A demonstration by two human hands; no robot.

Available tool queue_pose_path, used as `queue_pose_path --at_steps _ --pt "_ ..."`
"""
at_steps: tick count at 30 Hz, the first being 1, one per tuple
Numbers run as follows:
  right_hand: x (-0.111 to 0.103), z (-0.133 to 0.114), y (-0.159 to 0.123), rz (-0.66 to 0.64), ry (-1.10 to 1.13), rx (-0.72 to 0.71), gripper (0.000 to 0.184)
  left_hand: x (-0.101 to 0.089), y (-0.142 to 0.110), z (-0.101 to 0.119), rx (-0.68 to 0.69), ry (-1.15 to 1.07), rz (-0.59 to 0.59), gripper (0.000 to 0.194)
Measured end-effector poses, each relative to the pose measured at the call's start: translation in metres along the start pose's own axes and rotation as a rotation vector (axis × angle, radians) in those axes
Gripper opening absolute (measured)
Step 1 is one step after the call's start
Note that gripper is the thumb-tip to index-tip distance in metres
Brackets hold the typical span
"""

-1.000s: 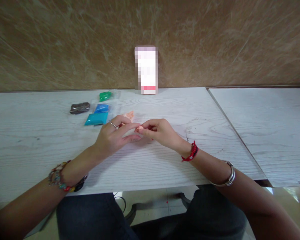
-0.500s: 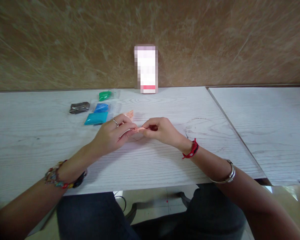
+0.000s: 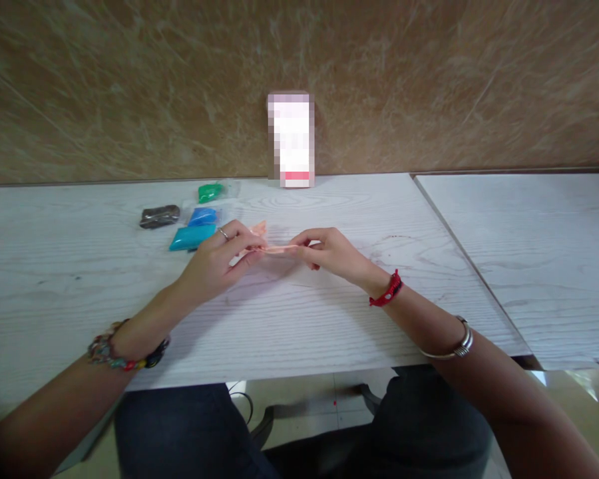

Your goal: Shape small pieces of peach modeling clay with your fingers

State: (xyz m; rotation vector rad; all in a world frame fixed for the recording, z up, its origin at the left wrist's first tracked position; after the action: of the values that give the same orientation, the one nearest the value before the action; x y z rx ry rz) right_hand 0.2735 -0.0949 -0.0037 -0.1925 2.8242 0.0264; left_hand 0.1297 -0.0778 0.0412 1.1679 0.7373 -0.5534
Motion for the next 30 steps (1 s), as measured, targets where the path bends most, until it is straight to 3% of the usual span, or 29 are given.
queue_pose_path --at_steps 7,11,16,20,24,27,30 --pt "0.018 0.013 0.001 -0.066 0.217 0.115 0.029 0.008 0.0 0.016 0.118 0.113 -0.003 0.016" --pt "0.01 0.012 0.001 0.026 0.336 0.121 0.035 0.006 -0.001 0.008 -0.001 0.067 0.027 0.012" --pt "-0.006 0.008 0.002 0.136 0.242 0.036 0.028 0.004 -0.003 -0.005 -0.161 -0.038 0.045 0.008" --pt "0.001 0.005 0.002 0.072 0.224 -0.01 0.024 0.005 -0.001 -0.004 -0.167 -0.082 0.053 0.009" --pt "0.005 0.002 0.001 0.095 0.214 -0.06 0.029 0.006 0.001 0.001 -0.121 -0.105 0.068 0.011" --pt "0.006 -0.001 -0.001 0.108 0.115 -0.121 0.038 0.008 0.001 0.002 -0.118 -0.099 0.054 0.01" --pt "0.005 -0.009 -0.004 0.123 -0.073 -0.245 0.033 0.011 0.001 0.003 -0.118 -0.116 0.028 0.01"
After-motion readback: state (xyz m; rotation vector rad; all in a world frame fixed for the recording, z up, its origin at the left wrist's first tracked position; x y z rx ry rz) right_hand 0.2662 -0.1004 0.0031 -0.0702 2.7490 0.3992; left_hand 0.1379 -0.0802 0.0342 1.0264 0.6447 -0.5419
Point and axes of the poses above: each hand's wrist, its own y-axis towards the middle knuckle, its own x-axis out of the palm, z = x × y, the point moved 7 cm from there along y, towards the middle knuckle, and after that the axes turned 7 degrees about -y, right-handed, at the moved point
